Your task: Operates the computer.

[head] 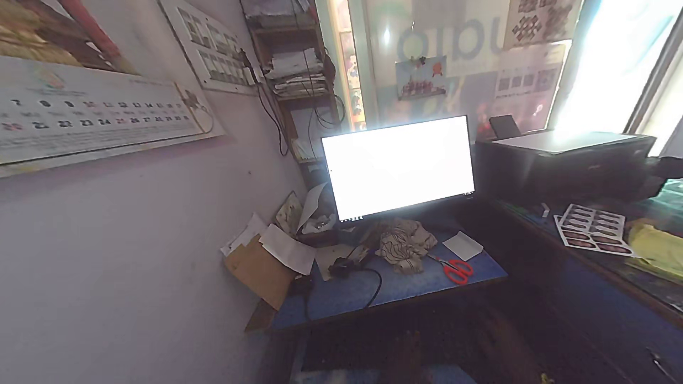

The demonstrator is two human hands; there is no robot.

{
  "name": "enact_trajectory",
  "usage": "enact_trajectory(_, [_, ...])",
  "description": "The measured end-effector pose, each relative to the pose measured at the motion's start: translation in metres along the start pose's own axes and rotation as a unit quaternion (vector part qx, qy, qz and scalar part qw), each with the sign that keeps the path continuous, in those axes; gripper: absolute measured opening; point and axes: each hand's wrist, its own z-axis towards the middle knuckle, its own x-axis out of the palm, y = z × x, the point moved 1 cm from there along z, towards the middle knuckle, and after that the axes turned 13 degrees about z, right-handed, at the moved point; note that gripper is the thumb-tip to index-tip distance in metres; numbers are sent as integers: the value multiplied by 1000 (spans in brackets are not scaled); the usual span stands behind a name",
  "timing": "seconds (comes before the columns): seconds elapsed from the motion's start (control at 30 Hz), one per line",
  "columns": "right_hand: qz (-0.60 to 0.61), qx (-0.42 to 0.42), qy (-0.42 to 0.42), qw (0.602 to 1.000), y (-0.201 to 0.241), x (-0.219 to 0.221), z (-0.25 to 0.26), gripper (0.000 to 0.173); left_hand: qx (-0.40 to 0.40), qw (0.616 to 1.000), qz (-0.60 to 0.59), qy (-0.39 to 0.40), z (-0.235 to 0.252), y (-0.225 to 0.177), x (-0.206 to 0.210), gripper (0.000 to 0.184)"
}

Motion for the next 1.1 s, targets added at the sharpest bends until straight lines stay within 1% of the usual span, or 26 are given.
enact_trajectory(0.1, [-13,-13,-6,1000,-2,0,1,48,-9,999,15,33,1,-7,-12,56])
enact_trajectory(0.27, [-18,3,-9,1000,13,-9,-2,47,-21,999,-5,25,0,-7,-11,56])
enact_trajectory(0.3, [-14,0,-15,1000,16,-11,-3,45,-20,1000,-10,21,0,-5,-9,55])
enact_trajectory(0.37, [-10,-17,-31,999,19,-11,-4,43,-20,999,4,38,2,-6,-12,56])
enact_trajectory(0.43, [-11,-11,-21,1000,22,-12,-3,41,-17,1000,-6,17,0,-2,-5,55])
enact_trajectory(0.5, [-20,-11,-17,1000,16,-9,-2,42,-15,1000,-12,4,-1,1,2,54])
enact_trajectory(0.57, [-31,-23,-24,999,-2,-1,1,44,-17,1000,-8,17,0,4,6,55])
enact_trajectory(0.63, [-31,-28,-31,999,-7,2,3,44,-18,999,-6,28,1,4,6,56])
enact_trajectory(1.0, [-21,-18,-36,999,-2,-2,2,43,-24,999,-1,33,2,3,3,58])
enact_trajectory(1.1, [-21,9,-24,999,3,-5,2,44,-26,999,0,30,2,2,1,58])
